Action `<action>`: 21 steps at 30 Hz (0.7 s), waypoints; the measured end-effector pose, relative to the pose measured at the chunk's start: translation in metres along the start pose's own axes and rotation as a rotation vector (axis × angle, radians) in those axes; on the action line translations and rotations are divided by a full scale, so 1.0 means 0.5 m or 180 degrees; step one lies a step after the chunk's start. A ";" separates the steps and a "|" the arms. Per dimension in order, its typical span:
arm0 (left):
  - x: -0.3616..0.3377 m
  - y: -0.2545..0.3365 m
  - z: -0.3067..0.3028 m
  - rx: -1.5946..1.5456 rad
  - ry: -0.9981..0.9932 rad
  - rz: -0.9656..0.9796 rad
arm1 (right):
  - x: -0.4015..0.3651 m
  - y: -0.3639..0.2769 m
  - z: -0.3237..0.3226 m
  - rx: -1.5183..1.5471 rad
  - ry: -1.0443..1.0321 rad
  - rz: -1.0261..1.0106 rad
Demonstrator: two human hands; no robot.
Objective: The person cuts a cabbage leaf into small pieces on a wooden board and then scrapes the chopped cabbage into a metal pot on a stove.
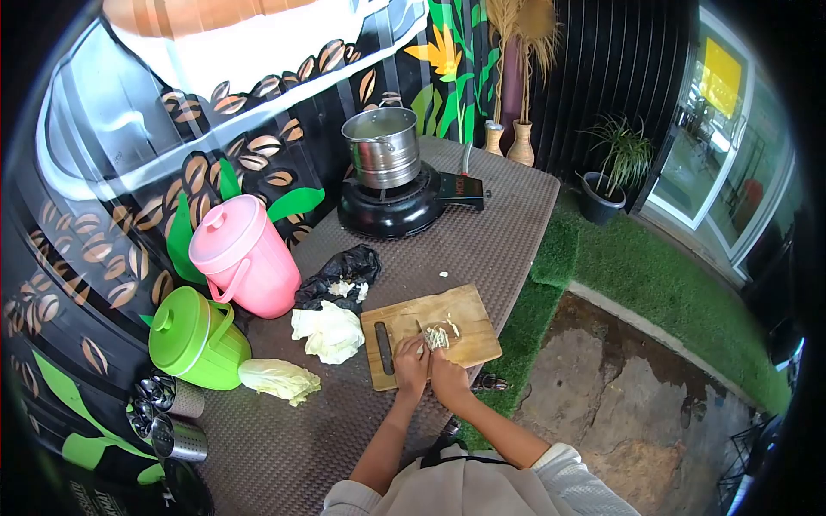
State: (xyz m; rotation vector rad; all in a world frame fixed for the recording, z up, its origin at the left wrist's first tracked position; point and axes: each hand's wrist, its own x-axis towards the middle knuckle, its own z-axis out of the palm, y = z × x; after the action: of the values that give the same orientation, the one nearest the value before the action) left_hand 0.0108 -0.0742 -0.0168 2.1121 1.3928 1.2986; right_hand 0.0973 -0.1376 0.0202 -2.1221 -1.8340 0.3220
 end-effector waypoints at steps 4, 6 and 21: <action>0.003 0.005 -0.006 -0.0090 -0.0020 -0.0064 | -0.034 0.003 0.003 0.0062 0.0182 0.0068; 0.003 0.006 -0.007 -0.0096 -0.0053 -0.0106 | -0.028 0.010 0.009 0.0061 0.0131 0.0073; 0.001 0.000 -0.003 -0.0092 -0.0053 -0.0071 | -0.002 0.023 0.014 -0.0028 0.0137 -0.0057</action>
State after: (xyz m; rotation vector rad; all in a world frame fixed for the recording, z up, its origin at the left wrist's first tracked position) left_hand 0.0098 -0.0743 -0.0159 2.0779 1.3786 1.2821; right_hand 0.1052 -0.1395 0.0092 -2.1005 -1.8325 0.2626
